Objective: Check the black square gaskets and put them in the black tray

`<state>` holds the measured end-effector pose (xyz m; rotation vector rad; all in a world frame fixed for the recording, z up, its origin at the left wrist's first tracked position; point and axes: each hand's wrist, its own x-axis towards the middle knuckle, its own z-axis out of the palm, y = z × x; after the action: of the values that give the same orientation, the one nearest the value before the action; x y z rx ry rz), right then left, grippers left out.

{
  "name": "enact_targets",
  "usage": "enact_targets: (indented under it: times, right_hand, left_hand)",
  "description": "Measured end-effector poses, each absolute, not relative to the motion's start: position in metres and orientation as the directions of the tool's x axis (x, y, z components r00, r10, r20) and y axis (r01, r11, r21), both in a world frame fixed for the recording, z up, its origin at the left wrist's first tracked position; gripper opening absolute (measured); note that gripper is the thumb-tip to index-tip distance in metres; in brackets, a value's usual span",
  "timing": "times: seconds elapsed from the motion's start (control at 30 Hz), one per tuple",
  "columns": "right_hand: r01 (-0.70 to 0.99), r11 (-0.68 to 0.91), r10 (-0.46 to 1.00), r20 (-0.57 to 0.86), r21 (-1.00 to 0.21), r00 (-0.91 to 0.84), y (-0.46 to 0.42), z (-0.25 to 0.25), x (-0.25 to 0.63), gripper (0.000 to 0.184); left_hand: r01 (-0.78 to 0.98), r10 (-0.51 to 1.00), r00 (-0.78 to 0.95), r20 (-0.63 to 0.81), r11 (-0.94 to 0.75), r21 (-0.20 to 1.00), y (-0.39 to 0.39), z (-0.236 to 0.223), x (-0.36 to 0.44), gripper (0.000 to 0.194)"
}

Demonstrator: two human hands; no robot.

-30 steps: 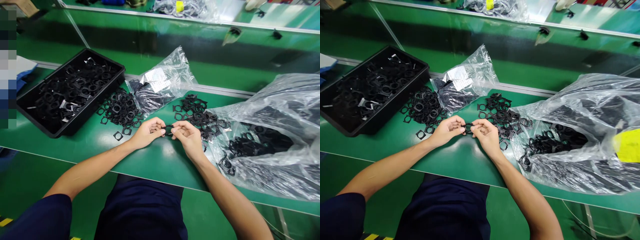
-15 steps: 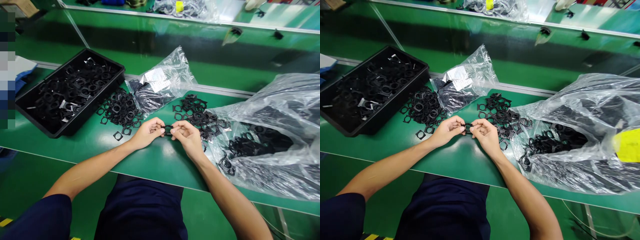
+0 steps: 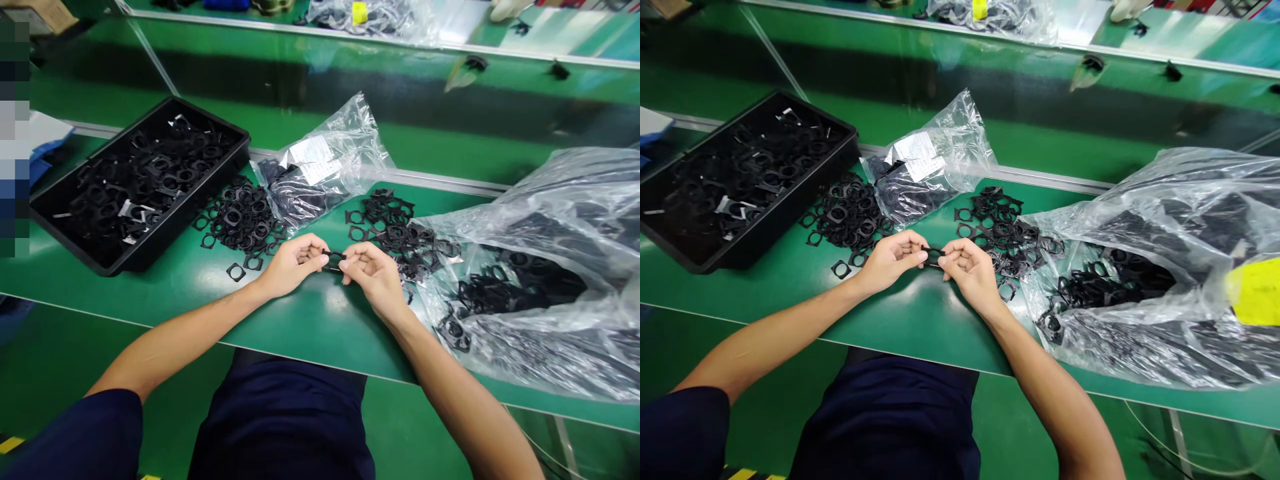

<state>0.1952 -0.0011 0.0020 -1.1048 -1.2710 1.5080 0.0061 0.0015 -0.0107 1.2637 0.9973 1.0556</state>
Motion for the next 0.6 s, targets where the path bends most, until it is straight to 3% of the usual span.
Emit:
enact_targets:
  times: [0.27, 0.6]
  right_hand:
    - [-0.084, -0.108, 0.960, -0.082, -0.991, -0.269, -0.0039, 0.0053, 0.1944, 0.035]
    - [-0.070, -0.134, 0.967, -0.116, -0.988, -0.226, -0.0008, 0.0009, 0.1939, 0.035]
  left_hand:
    - [-0.062, 0.967, 0.249, 0.049, -0.035, 0.997, 0.0017, -0.0069, 0.0052, 0.032]
    - [-0.055, 0.971, 0.239, -0.024, 0.038, 0.998, 0.0012, -0.0116, 0.0070, 0.030]
